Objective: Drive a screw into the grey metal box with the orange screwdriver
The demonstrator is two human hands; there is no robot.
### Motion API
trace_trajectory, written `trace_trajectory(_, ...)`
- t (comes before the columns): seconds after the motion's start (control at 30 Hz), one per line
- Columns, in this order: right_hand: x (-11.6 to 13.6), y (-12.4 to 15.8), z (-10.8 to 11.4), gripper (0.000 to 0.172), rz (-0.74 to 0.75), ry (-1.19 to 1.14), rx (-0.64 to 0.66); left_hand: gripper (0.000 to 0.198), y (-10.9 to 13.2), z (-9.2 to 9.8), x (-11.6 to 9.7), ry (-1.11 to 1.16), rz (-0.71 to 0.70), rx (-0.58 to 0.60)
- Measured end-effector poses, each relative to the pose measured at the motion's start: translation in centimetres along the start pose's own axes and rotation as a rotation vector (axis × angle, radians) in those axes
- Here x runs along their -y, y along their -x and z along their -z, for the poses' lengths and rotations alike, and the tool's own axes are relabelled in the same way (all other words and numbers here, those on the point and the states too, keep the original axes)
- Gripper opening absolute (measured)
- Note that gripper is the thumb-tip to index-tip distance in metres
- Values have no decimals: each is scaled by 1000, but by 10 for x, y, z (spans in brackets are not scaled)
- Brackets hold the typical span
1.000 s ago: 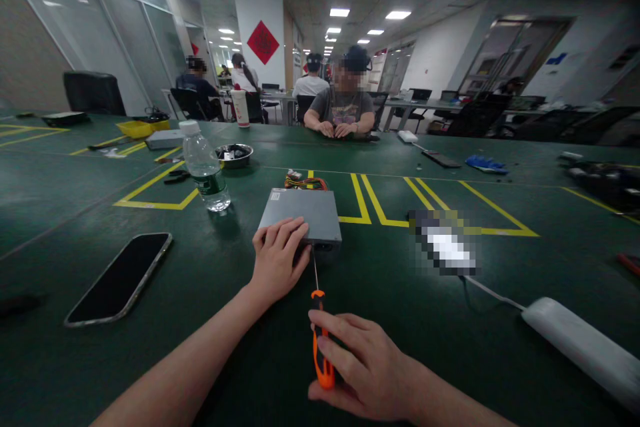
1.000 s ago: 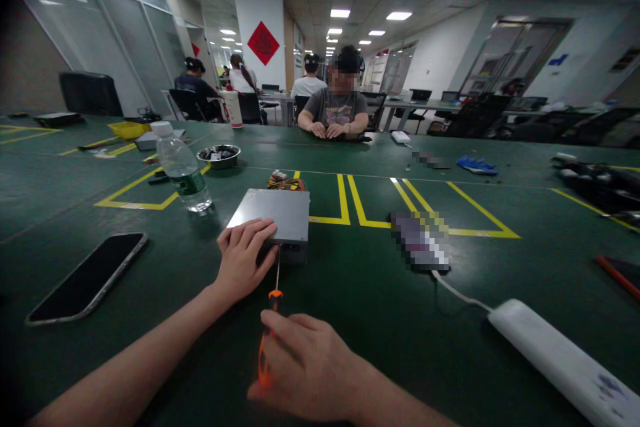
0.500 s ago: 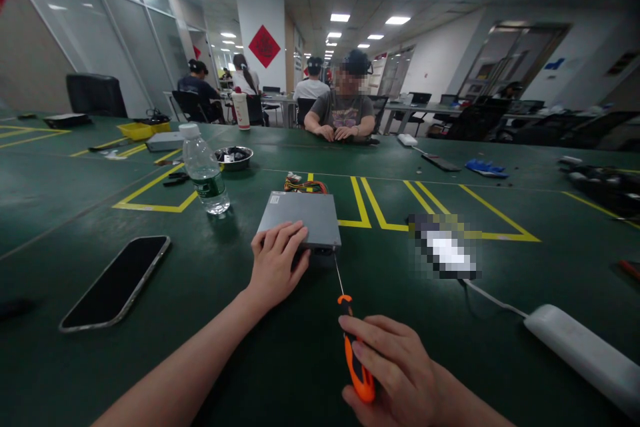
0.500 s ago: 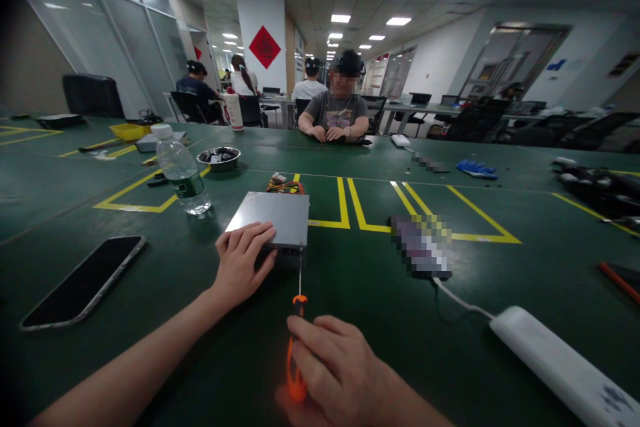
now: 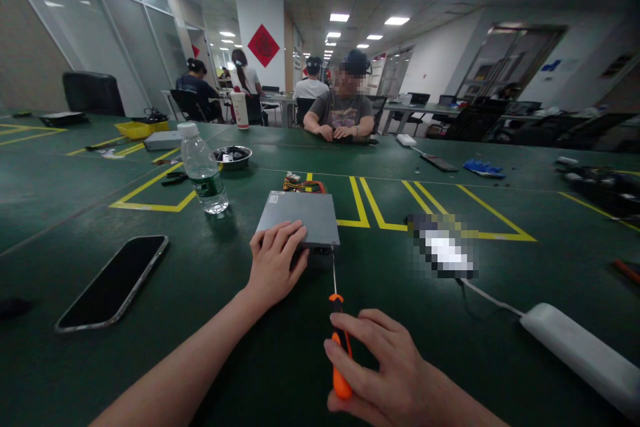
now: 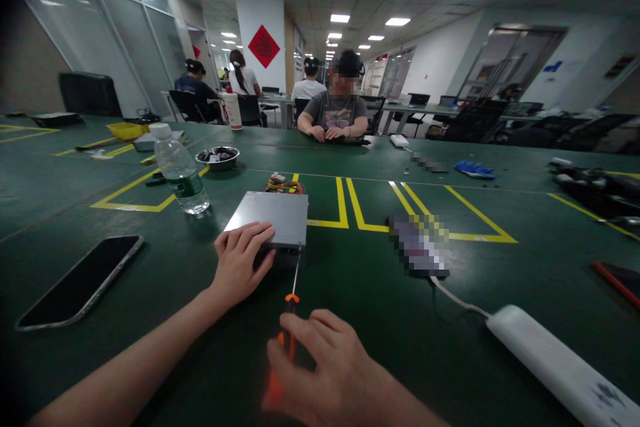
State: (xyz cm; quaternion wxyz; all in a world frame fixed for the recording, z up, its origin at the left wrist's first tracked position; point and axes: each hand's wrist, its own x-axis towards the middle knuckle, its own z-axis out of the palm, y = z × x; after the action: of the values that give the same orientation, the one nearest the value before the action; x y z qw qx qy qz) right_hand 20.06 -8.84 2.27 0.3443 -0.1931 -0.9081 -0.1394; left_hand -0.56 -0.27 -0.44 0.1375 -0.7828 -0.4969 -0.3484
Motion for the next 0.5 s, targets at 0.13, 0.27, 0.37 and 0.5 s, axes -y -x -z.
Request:
trace_trajectory(0.13,3,4,-7,22,-25,-43,-62,32,0,0,-1,0,3,-1)
trace_trajectory(0.27,4,10,-10,35,-58,-76,-19,32,0,1,-1,0,0,-8)
trace_trajectory(0.37,4,6,-8,36,-44,-71,64,33,0,0,-1,0,0,-7)
trace_trajectory(0.5,4,1,-6,32,-9,-46,55,33,0,1,0,1,2,-2)
